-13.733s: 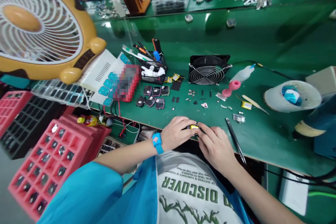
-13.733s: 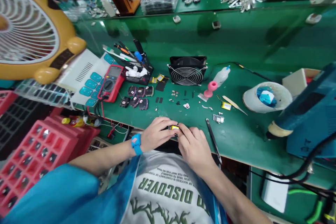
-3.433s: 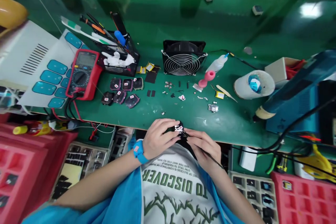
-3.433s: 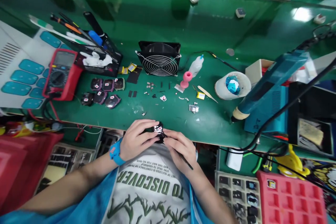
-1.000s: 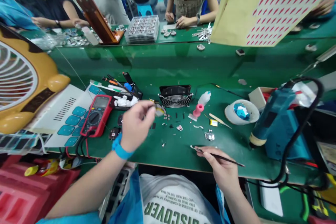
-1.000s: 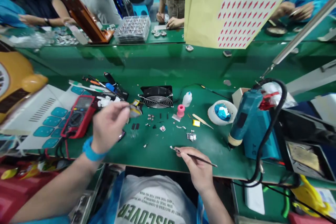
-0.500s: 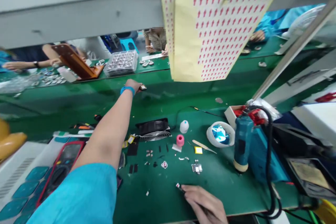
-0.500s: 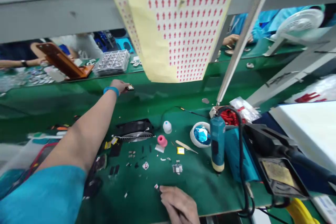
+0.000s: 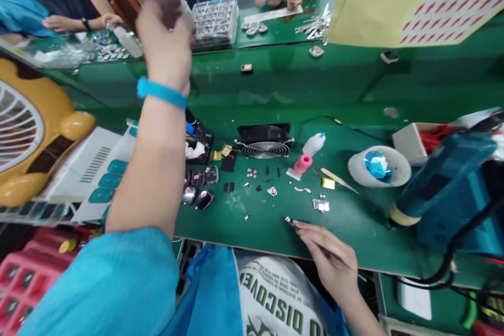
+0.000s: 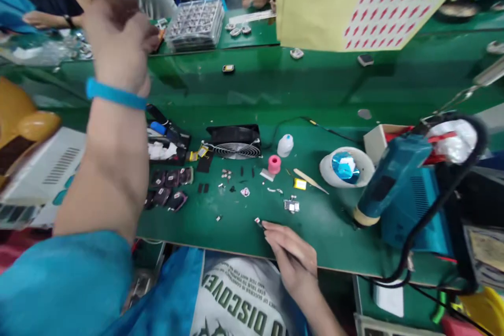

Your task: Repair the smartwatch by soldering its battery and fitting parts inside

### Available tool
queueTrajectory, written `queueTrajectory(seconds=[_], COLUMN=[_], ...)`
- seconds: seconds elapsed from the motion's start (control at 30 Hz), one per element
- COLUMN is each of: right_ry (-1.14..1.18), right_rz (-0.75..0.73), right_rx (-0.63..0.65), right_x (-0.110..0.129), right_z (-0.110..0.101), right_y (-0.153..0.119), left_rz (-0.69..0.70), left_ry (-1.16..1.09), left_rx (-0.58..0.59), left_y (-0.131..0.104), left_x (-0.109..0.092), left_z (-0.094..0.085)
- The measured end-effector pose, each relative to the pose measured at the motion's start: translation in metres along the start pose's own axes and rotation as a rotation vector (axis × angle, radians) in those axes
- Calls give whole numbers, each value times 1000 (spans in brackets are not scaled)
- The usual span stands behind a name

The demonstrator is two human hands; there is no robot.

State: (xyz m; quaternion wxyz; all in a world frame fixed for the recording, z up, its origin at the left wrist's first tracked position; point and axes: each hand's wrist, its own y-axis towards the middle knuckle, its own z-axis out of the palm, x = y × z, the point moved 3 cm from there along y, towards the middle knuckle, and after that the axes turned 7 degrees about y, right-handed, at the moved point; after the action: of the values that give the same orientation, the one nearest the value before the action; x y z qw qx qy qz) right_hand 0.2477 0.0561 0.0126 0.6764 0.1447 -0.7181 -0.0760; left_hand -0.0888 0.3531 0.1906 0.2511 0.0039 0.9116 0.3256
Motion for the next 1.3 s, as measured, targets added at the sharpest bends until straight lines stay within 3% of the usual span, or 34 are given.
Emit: queueTrajectory(seconds=[0.07,0.1,0.13,0.23,0.27,0.33,0.4,0.53,0.67,0.8,1.03,1.13,1.3], right_ry=[14,22,31,70,83,110,137,153,138,131,187,194,171], right_rz=[4,9,10,29,41,65,75,83,84,78,26,10,-22], right_rx=[-1,-2,1,30,39,49,57,83,63,47,111,161,202], right_x=[1,1,2,3,3,4,5,7,8,12,32,36,34], right_z=[0,0,1,8,12,20,28,40,40,34,17,14,17], right_y=[0,0,0,-1,-1,-3,-4,-6,-10,-12,-8,-6,-5], left_rz=[-8,31,37,14,38,13,14,135,160,-170,-784,-962,-1110], left_ry=[-215,-280,-298,-177,-163,-129,-85,-10,-31,-268,-824,-950,-1056], left_rx=[-178,-214,-175,380,484,582,590,547,572,618,874,937,969], left_y=[-60,-94,-130,-231,-259,-302,-330,-353,-350,-342,-355,-360,-363], left_x=[-19,-30,-40,-54,-54,-48,-41,-38,-42,-43,-65,-76,-84], left_z=[-43,-59,-70,-66,-61,-50,-40,-31,-26,-22,-14,-13,-18])
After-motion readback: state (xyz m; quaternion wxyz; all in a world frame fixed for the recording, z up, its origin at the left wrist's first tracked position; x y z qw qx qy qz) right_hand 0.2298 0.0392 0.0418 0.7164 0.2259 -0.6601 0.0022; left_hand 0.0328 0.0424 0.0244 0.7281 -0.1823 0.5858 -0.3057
